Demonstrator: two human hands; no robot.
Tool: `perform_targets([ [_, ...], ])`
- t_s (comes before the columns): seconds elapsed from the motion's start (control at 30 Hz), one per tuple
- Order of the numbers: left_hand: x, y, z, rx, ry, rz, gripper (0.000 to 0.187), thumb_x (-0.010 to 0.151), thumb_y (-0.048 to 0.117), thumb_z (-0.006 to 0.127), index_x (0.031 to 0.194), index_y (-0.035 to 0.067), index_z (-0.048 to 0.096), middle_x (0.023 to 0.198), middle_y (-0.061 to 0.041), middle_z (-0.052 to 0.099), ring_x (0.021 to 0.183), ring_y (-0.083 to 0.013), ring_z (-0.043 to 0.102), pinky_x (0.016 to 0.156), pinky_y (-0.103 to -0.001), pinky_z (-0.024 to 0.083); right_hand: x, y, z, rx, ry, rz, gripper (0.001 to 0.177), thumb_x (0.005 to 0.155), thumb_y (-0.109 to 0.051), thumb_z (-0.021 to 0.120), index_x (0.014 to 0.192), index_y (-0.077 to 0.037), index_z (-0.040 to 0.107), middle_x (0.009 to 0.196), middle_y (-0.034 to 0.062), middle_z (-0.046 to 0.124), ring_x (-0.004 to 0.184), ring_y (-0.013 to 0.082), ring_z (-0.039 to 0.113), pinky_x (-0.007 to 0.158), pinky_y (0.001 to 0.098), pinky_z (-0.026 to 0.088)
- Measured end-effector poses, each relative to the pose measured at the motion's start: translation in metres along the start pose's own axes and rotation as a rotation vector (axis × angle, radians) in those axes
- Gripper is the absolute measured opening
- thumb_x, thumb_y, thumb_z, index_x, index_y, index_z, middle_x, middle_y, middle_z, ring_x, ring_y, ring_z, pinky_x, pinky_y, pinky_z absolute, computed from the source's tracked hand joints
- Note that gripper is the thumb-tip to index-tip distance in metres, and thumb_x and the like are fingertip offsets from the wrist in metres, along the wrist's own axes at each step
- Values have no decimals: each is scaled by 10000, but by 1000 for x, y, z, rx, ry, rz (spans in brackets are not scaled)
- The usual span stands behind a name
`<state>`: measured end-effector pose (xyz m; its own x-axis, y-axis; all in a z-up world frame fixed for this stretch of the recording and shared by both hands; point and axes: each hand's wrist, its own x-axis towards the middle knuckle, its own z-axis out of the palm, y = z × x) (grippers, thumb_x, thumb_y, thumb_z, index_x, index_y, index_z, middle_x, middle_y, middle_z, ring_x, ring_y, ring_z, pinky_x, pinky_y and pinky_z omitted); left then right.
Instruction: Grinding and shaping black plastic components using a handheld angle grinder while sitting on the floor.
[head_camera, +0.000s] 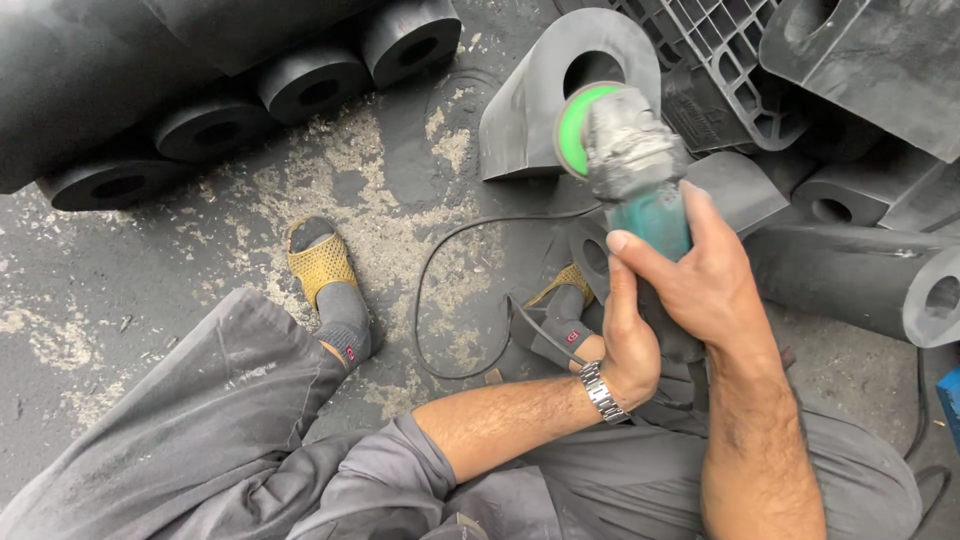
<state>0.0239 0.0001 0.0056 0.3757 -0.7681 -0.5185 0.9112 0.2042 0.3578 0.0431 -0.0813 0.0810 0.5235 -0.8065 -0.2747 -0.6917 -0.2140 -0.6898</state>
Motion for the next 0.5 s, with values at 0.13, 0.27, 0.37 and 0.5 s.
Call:
perform_targets([
  [0.13,5,-1,4,-87,34,32,728,1101,514,266,1564,-42,339,1582,-88,415,1434,-131,395,1184,-267,311,4,5,-8,1,-76,-17,583,870,-238,821,1324,26,568,1090,61,696,970,108,634,837,281,533],
  [0.27,17,3,11,33,-101,-188,752,1102,547,293,1537,-56,407,1531,-130,475,1370,-164,442,1148,-278,339,0,23,-20,75,102,114,486,939,-264,797,1301,3,615,1099,45,689,958,95,625,841,272,531],
  [0.37,15,10,17,52,-143,-273,729,1073,554,321,1549,6,385,1531,-62,470,1376,-125,435,1146,-269,340,-9,15,-26,-83,198,149,451,968,-267,788,1272,18,615,1076,67,708,944,115,647,838,279,529],
  [0.5,5,6,15,53,-112,-157,728,1082,550,318,1528,-16,419,1500,-80,498,1352,-136,457,1139,-267,351,-7,18,-24,0,140,97,464,944,-258,789,1287,8,626,1095,56,706,959,105,635,842,274,528],
])
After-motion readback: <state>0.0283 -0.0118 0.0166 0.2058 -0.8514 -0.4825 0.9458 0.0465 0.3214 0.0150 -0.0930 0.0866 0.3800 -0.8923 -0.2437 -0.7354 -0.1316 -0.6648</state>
